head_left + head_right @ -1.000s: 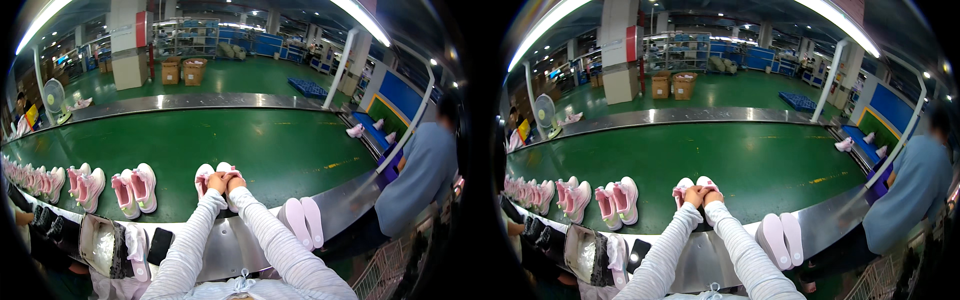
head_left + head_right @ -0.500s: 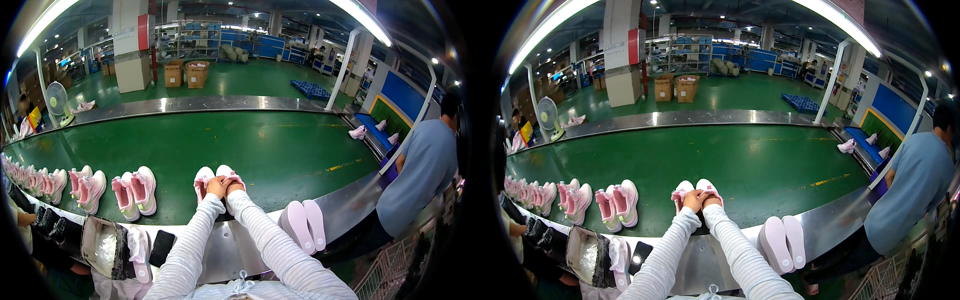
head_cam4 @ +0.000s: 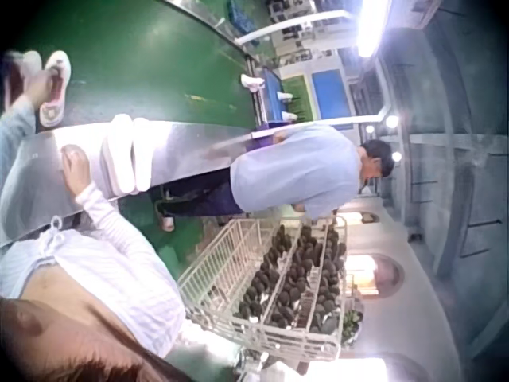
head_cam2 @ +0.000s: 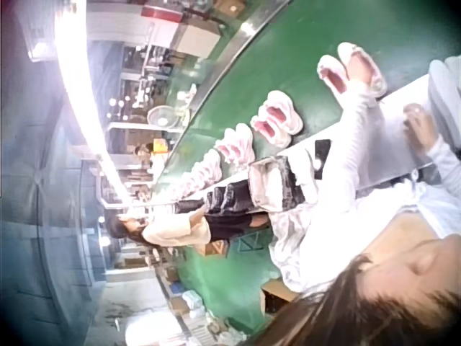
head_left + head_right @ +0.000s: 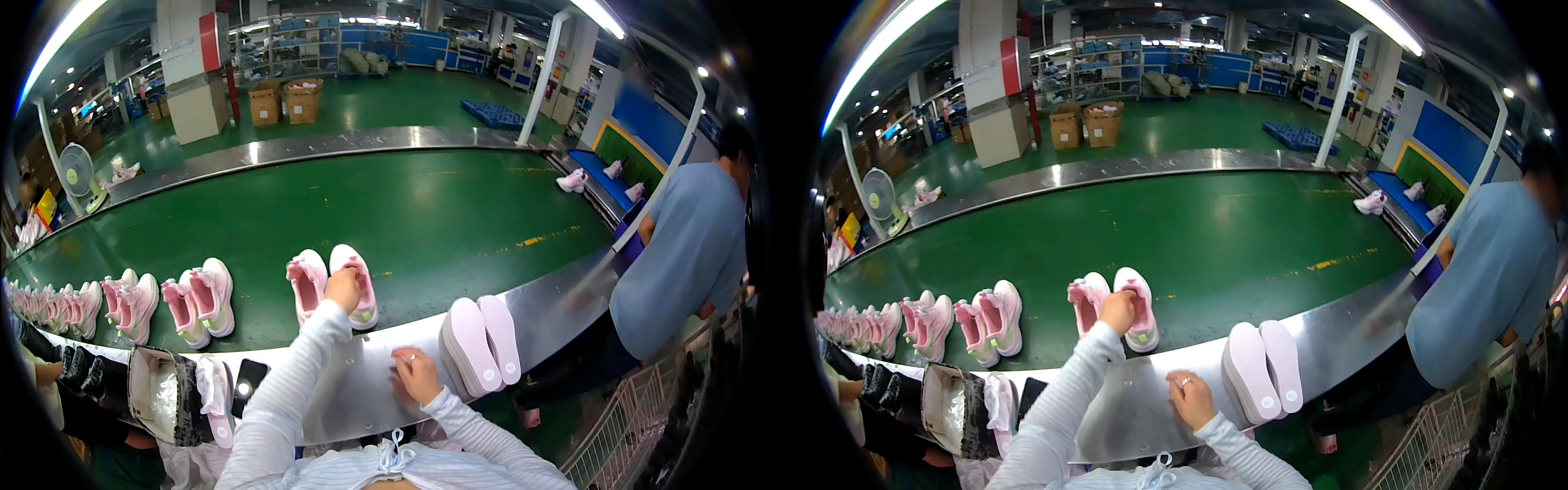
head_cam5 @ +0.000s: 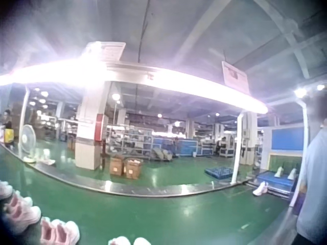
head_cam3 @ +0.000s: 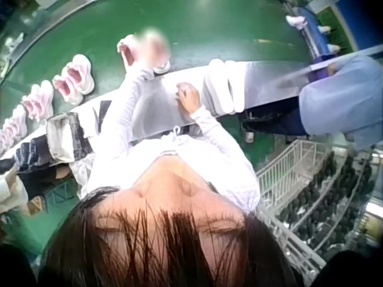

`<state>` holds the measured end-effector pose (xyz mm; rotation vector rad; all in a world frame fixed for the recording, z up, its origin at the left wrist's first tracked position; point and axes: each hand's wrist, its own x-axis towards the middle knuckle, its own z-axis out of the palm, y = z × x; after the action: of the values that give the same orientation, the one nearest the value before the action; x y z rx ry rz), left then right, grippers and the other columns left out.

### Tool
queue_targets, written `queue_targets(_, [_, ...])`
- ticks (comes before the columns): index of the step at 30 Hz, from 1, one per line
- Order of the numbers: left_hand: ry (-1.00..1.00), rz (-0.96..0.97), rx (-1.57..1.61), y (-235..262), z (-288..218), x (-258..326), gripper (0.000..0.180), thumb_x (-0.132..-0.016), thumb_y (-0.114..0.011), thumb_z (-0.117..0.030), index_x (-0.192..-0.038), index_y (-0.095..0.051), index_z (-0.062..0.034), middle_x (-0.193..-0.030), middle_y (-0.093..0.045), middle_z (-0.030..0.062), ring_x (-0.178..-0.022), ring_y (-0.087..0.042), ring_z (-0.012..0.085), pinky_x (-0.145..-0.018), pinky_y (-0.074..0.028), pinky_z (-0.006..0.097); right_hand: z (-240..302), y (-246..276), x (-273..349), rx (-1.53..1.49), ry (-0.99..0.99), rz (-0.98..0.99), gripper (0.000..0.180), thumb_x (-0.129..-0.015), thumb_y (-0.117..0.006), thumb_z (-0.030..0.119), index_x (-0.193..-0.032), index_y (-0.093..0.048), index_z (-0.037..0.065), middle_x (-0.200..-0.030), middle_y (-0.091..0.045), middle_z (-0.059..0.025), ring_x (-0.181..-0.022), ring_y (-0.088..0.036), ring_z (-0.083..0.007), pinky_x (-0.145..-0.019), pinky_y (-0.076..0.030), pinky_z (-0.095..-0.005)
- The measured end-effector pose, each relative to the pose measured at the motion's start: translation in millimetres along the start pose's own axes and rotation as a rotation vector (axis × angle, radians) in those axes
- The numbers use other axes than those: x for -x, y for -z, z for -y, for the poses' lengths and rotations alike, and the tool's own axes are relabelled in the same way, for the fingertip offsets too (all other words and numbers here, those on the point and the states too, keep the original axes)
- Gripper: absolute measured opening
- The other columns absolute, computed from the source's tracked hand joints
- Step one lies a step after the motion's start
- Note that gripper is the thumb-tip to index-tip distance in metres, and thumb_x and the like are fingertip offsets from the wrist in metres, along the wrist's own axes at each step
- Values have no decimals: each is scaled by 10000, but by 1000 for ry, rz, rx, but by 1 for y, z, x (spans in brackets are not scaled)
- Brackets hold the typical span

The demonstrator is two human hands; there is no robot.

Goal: The person inserts pink shoe insoles into pink and white sneakers on a factory assembly line. They pick up insoles from a stack, place them inside the shoes, and push the shoes forward along the conveyor belt.

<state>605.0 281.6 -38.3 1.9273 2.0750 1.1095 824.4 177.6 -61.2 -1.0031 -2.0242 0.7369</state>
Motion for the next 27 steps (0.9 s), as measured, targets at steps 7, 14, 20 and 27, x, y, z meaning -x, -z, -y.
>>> queue_targets(7, [-20,746,-720,-61,40,-43,210,-752,-476,-147,-864,-641,-83,-915,-610,154,-807,-590,293,-719,-467,379,-30,-18,73,-1,216,-61,73,-753,-565,63,-814,-569,22,-881,-593,-106,-884,-557,-291,-817,-433,-377])
queue_targets(14, [-41,902,-810,-73,84,-27,212,-721,-528,-178,-875,-645,-90,-966,-601,147,-851,-584,279,-742,-460,368,-22,-23,78,-45,85,-119,104,-770,-562,80,-864,-570,37,-882,-599,-117,-918,-560,-272,-806,-429,-364])
queue_targets(20, [-140,1103,-530,-54,131,-20,230,-694,-573,-204,-884,-649,-96,-1011,-594,141,-888,-579,267,-761,-454,358,-30,-25,68,-126,125,-2,96,-780,-545,87,-845,-557,17,-863,-592,-128,-874,-563,-293,-776,-432,-367])
queue_targets(27, [101,85,2277,26,-67,18,335,-725,-427,-534,-674,-438,-203,-645,-396,37,-601,-406,201,-609,-363,349,-40,-2,71,-83,52,-93,83,-768,-543,72,-815,-589,21,-838,-609,-123,-841,-575,-294,-756,-438,-367])
